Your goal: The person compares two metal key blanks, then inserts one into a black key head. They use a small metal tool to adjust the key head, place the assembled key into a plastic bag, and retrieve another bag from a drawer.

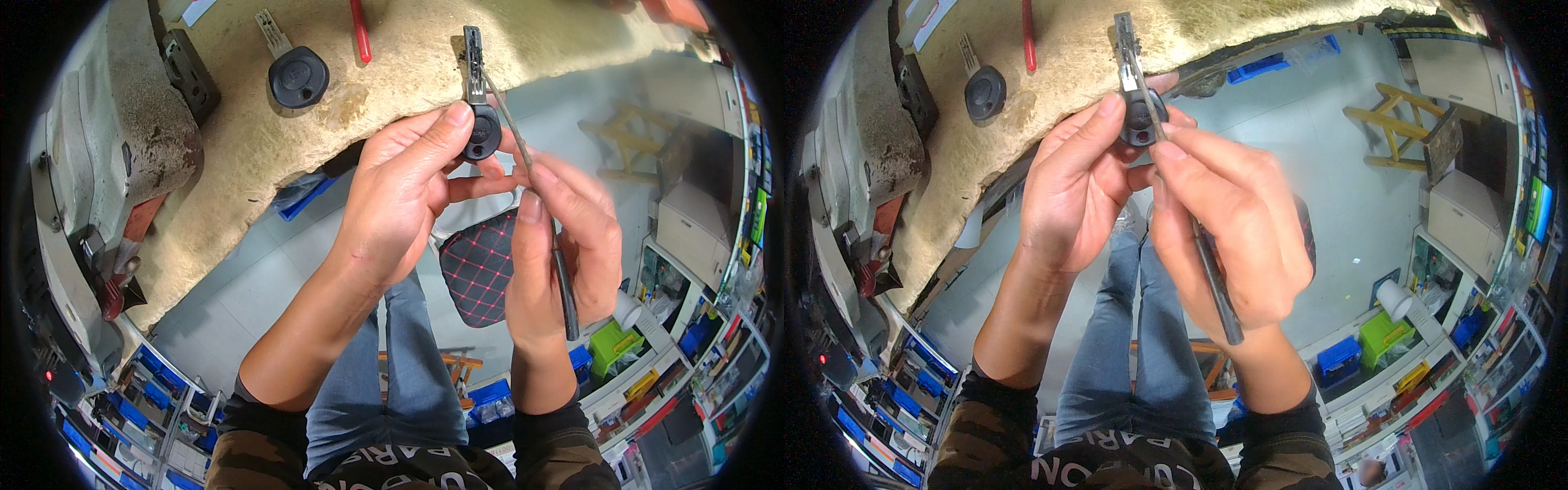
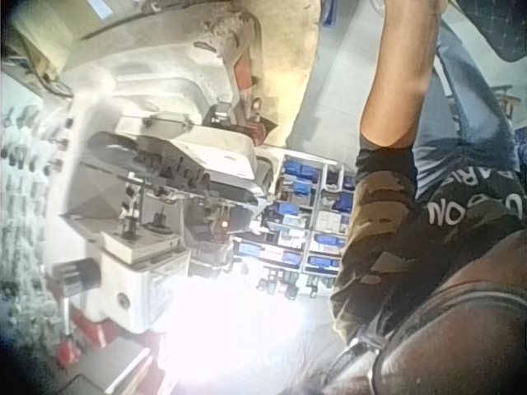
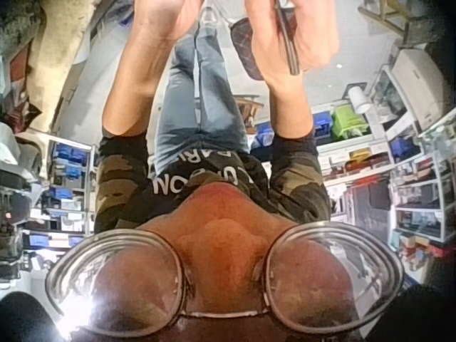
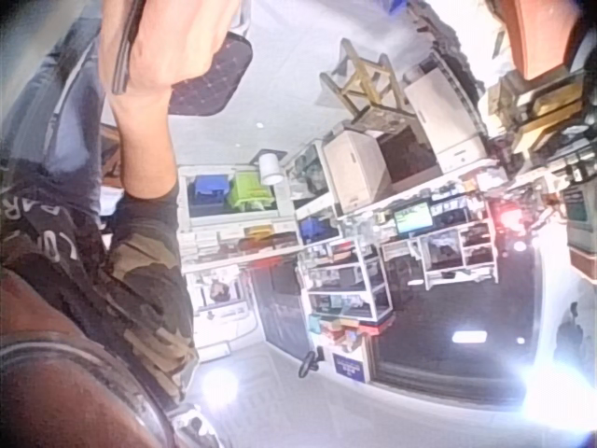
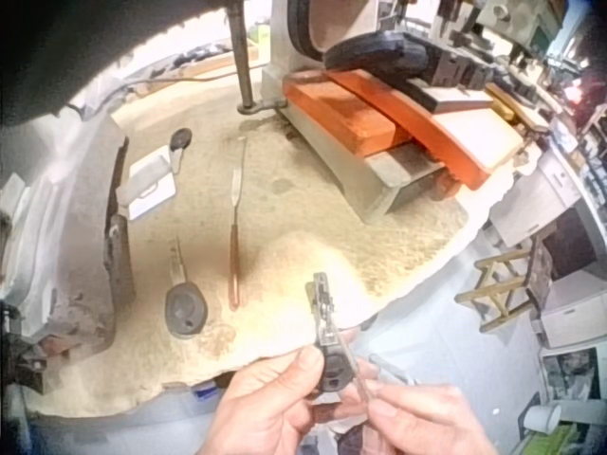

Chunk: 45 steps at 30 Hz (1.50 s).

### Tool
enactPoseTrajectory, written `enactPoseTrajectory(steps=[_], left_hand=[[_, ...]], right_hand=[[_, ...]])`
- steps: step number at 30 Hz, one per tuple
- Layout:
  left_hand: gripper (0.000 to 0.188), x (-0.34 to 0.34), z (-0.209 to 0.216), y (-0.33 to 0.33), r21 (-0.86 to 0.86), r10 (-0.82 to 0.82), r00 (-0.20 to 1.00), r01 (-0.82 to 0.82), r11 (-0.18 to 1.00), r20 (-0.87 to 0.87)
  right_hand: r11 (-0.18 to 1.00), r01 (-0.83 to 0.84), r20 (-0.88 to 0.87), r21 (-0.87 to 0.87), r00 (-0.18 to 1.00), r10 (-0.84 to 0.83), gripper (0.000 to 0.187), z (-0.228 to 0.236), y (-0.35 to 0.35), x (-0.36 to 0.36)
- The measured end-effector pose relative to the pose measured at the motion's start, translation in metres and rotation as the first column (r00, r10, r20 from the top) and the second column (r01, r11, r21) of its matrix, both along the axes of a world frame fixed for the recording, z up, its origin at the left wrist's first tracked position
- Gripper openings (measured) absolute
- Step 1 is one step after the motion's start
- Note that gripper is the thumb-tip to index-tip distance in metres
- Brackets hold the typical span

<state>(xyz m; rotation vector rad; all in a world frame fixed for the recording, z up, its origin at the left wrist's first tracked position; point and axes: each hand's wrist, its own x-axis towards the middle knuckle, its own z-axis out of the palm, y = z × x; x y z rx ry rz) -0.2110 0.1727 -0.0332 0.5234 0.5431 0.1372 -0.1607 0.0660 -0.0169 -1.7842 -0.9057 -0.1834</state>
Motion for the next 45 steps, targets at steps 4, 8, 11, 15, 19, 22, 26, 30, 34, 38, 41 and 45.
enactPoseTrajectory(steps=[4, 8, 11, 15, 19, 22, 26, 30, 34, 38, 41, 45], left_hand=[[0.031, 0.0, 0.0, 0.001, -0.001, -0.01, 1.0, 0.01, 1.0, 0.004], [0.031, 0.0, 0.001, 0.0, 0.004, -0.004, 1.0, 0.004, 1.0, 0.002], [0.033, 0.0, 0.002, 0.0, 0.006, 0.002, 1.0, -0.002, 1.0, 0.001], [0.037, -0.001, 0.003, 0.0, 0.013, -0.001, 1.0, 0.0, 1.0, 0.017], [0.036, -0.002, 0.004, 0.001, 0.013, -0.003, 1.0, 0.003, 1.0, 0.024], [0.036, -0.002, 0.004, 0.002, 0.018, -0.008, 0.999, 0.007, 1.0, 0.032], [0.037, -0.002, 0.003, 0.002, 0.01, 0.0, 0.999, 0.0, 1.0, 0.036], [0.037, -0.003, 0.003, 0.002, 0.014, -0.005, 0.999, 0.004, 1.0, 0.032], [0.037, -0.003, 0.005, 0.003, -0.001, -0.013, 1.0, 0.013, 1.0, 0.027], [0.039, -0.005, 0.005, 0.004, 0.026, -0.04, 0.997, 0.039, 0.999, 0.065], [0.042, -0.007, 0.006, 0.004, 0.035, -0.051, 0.996, 0.048, 0.998, 0.068], [0.043, -0.008, 0.009, 0.005, -0.009, -0.045, 0.996, 0.046, 0.999, 0.082]], right_hand=[[0.999, -0.014, 0.016, -0.045, 1.0, 0.015, 0.027, -0.001, 0.0, 0.001], [1.0, -0.015, -0.008, 0.005, 1.0, 0.015, 0.027, 0.0, -0.001, 0.0], [0.999, -0.029, -0.02, -0.013, 0.999, 0.029, 0.024, 0.003, -0.002, 0.002], [0.996, -0.075, -0.002, -0.042, 0.997, 0.075, 0.018, 0.004, -0.001, 0.01], [0.995, -0.067, 0.02, -0.07, 0.997, 0.068, 0.018, 0.002, 0.004, 0.016], [0.996, -0.061, 0.012, -0.068, 0.998, 0.062, 0.017, 0.001, 0.006, 0.017], [0.996, -0.074, 0.056, -0.042, 0.996, 0.076, 0.016, 0.002, 0.007, 0.018], [0.998, -0.065, 0.047, -0.023, 0.997, 0.066, 0.016, 0.003, 0.004, 0.016], [0.993, -0.109, 0.044, -0.051, 0.993, 0.111, 0.016, 0.005, 0.0, 0.013], [0.991, -0.124, 0.07, -0.039, 0.989, 0.127, 0.028, 0.005, -0.001, 0.011], [0.995, -0.104, 0.043, -0.012, 0.994, 0.104, 0.028, 0.005, -0.001, 0.008], [0.996, -0.085, 0.011, 0.003, 0.996, 0.085, 0.026, 0.007, -0.004, 0.007]])
